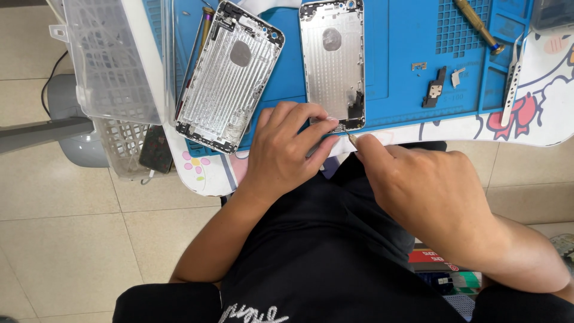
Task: The person works at a repair bench on disassembled phone chassis laid on a blue silicone mat, using a precision screwdriver to unscrew and reposition small internal components and brackets between the phone frames. They pick up small parts from the mat, align them in the phone bodies, and tighten screws, handling the frames one at a time.
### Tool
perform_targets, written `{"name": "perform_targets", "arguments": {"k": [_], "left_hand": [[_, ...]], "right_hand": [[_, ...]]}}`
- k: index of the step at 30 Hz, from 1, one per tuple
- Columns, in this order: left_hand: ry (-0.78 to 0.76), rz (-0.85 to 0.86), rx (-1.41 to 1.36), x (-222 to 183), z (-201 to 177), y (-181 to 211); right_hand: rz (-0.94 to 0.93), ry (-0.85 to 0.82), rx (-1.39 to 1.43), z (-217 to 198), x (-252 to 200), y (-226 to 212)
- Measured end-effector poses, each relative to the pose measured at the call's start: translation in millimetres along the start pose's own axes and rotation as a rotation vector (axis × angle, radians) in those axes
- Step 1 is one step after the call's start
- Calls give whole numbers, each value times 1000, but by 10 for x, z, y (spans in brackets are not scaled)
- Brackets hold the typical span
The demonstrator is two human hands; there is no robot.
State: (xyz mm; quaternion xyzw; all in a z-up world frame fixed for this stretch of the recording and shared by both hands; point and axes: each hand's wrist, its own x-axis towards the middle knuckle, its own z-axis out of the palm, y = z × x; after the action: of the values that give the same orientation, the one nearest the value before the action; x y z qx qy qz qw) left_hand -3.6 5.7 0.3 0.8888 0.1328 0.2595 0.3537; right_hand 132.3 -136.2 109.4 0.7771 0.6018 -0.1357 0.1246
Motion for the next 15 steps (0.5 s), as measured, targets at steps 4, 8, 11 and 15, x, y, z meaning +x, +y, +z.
{"name": "perform_targets", "arguments": {"k": [4, 8, 11, 15], "left_hand": [[4, 3, 5, -4, -3, 1], [6, 5, 3, -7, -4, -2], [5, 8, 6, -5, -2, -4], [11, 15, 16, -5, -4, -1]], "right_hand": [[36, 77, 50, -137, 95, -47], [-11, 103, 102, -138, 112, -31], [-8, 110, 97, -125, 123, -28], [21, 113, 136, -85, 136, -27]]}}
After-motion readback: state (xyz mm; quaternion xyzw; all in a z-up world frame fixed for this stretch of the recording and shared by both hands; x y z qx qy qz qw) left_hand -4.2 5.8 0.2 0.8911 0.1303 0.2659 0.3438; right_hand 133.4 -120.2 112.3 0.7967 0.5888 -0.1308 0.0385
